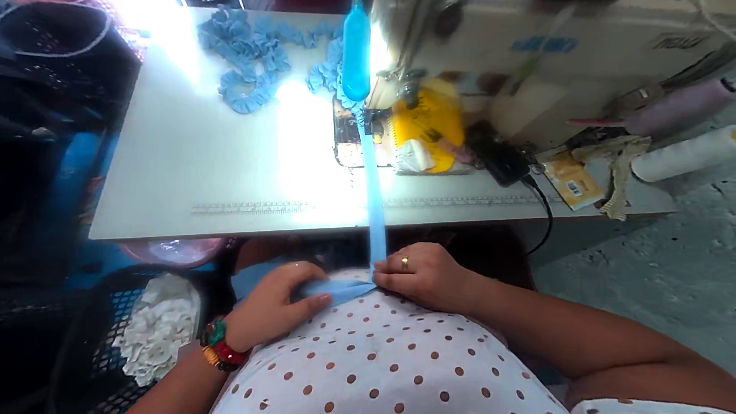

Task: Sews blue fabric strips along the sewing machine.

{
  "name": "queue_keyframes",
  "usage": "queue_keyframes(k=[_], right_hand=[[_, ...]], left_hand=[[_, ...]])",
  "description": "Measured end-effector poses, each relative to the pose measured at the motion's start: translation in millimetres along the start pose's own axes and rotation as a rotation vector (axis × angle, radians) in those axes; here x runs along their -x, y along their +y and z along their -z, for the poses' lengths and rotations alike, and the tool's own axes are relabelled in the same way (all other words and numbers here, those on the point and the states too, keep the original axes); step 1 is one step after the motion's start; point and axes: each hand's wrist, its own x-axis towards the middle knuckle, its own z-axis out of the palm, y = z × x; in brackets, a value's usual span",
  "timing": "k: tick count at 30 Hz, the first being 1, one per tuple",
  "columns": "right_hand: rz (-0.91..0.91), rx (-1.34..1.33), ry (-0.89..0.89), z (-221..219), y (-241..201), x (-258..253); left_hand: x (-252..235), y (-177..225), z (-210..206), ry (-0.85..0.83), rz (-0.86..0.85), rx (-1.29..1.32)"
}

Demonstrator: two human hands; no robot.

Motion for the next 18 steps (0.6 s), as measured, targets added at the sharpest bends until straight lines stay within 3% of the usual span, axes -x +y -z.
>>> queue_keyframes(k=[2,6,18], right_hand=[[0.014,0.028,0.031,-6,14,-3],[0.016,0.109,0.092,-6,44,-17],[-0.043,0.209,0.164,-4,133,-59]], left_hand=[[-4,-2,5,-0.038,0.042,-0.084],[-5,-14,11,-0.057,0.161,0.084],[19,-14,33,0.165,0.309,0.048]])
